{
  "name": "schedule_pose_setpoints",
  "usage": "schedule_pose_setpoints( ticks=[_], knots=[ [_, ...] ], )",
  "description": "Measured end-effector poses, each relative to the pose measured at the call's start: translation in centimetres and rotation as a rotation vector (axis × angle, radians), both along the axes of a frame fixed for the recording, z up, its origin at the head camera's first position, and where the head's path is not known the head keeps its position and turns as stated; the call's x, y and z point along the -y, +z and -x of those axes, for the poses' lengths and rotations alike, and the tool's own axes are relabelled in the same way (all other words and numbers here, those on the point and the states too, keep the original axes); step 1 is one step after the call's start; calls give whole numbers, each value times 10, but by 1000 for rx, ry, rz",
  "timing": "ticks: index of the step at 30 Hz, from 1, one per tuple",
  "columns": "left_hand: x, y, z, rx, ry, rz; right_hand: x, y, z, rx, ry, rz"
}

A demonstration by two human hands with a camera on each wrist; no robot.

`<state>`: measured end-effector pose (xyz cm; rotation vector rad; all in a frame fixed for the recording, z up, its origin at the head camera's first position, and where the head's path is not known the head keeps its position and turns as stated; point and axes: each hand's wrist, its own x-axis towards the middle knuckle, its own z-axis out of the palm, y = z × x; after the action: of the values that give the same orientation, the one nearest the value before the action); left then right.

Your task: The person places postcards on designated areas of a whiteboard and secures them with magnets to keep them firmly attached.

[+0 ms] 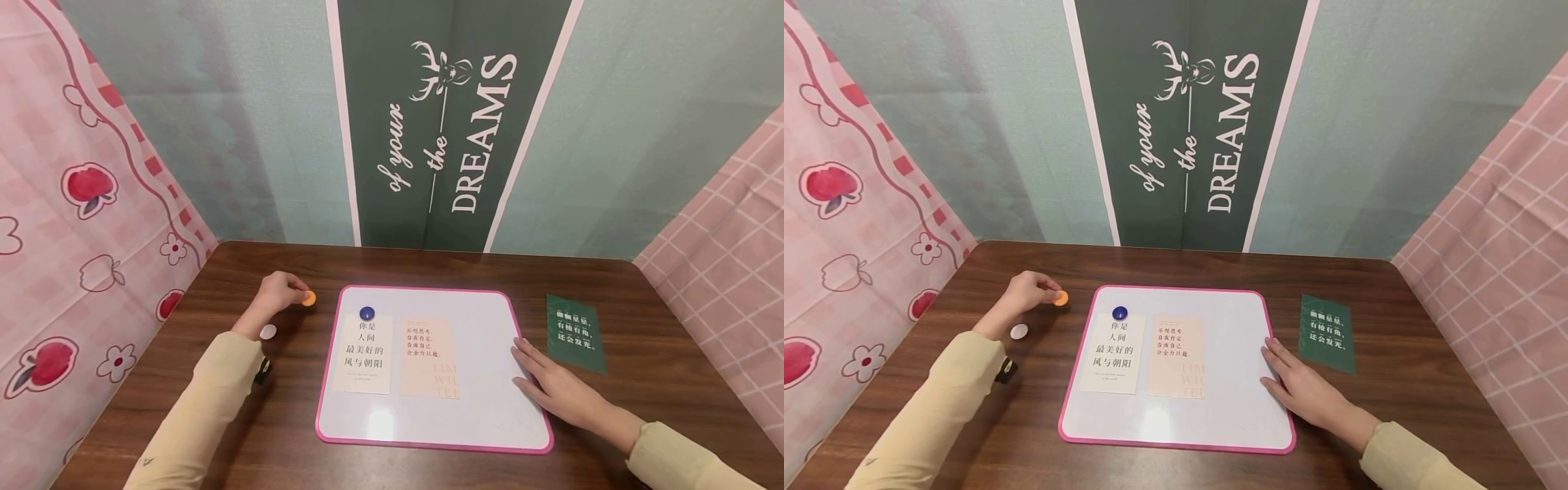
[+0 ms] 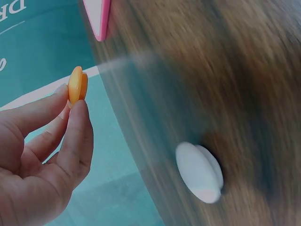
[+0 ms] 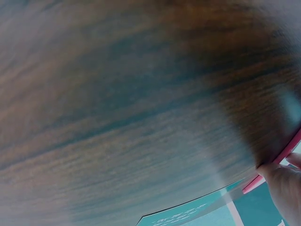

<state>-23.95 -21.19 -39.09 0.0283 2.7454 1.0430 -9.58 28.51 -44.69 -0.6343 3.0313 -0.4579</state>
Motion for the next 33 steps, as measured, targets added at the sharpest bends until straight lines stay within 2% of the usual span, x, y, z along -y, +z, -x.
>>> schedule_pose_setpoints(
  ticks=[10, 22, 33],
  knots=[
    [-18, 3, -2, -63, -38, 18, 0, 0, 0, 30, -16, 0],
    [-49, 12, -9, -87, -62, -33, 0, -1, -1, 21, -18, -4],
    [-71, 16, -11, -120, -105, -33, 1, 1, -1, 10, -13, -2]
  ],
)
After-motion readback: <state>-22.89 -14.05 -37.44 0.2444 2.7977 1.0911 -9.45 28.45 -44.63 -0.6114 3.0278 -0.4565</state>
